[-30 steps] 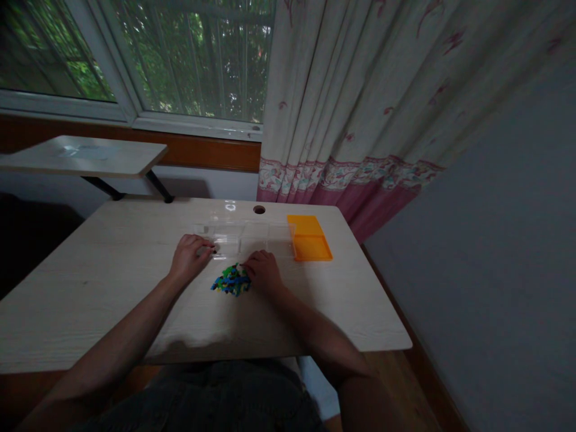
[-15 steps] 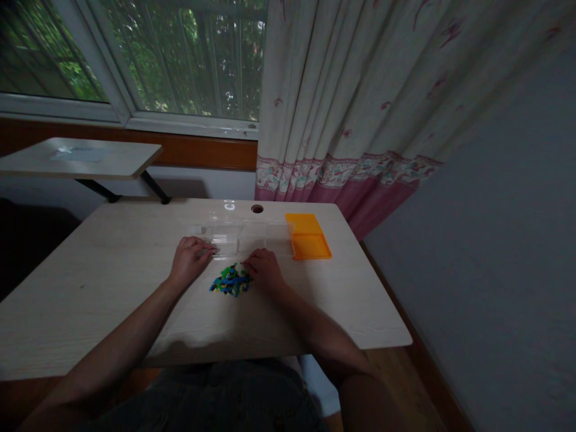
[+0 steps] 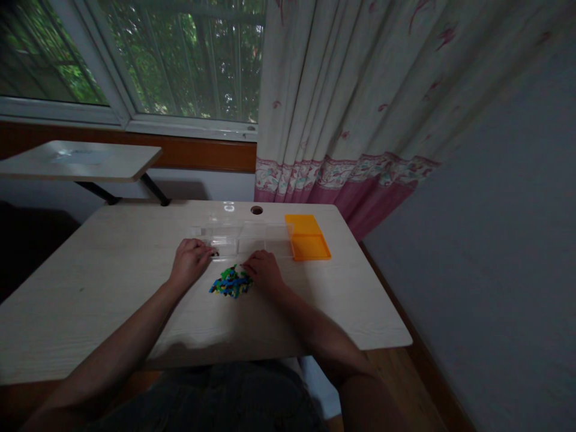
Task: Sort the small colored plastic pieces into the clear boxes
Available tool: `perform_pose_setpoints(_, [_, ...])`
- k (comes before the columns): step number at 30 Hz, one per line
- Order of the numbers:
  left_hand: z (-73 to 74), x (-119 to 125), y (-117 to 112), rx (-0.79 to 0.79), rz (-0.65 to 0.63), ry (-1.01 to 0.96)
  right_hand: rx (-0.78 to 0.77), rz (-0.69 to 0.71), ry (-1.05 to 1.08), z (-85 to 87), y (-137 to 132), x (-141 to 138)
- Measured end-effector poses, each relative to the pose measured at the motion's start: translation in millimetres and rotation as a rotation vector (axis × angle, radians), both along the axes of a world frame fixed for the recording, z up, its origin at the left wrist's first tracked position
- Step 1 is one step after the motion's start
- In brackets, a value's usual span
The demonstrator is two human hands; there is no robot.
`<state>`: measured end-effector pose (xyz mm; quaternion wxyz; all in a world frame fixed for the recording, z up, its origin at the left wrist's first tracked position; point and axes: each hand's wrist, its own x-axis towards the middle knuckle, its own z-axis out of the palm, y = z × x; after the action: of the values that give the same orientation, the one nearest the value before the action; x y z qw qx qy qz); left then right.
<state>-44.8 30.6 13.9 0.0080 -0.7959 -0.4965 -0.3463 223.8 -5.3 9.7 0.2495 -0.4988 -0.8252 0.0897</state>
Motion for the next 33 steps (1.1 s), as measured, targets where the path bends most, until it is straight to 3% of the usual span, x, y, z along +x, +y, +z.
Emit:
perform_pose_setpoints(5, [6.1,4,-6,0.065,-0.033,-0.063,-0.06,0.004,0.206,3.0,-2,-4])
perform_pose_setpoints(11, [11.1,25,-26,0.036,-0.365,-0.032,-0.204,0.011,0.476,8.5,-6,-9])
perform_pose_setpoints(14, [10.5,34,-32,0.001,-0.459,0.01,-0.244,0.039,0.527,10.3,-6,-9])
perform_pose_setpoints(27, [7.1,35,-32,0.136,-0.451,0.067,-0.339,0.074,0.53,9.9,-7,-14])
perform_pose_setpoints(33, [12.9,30,-30,0.12,-0.396,0.032,-0.175,0.093,0.464,7.0,-1,-6])
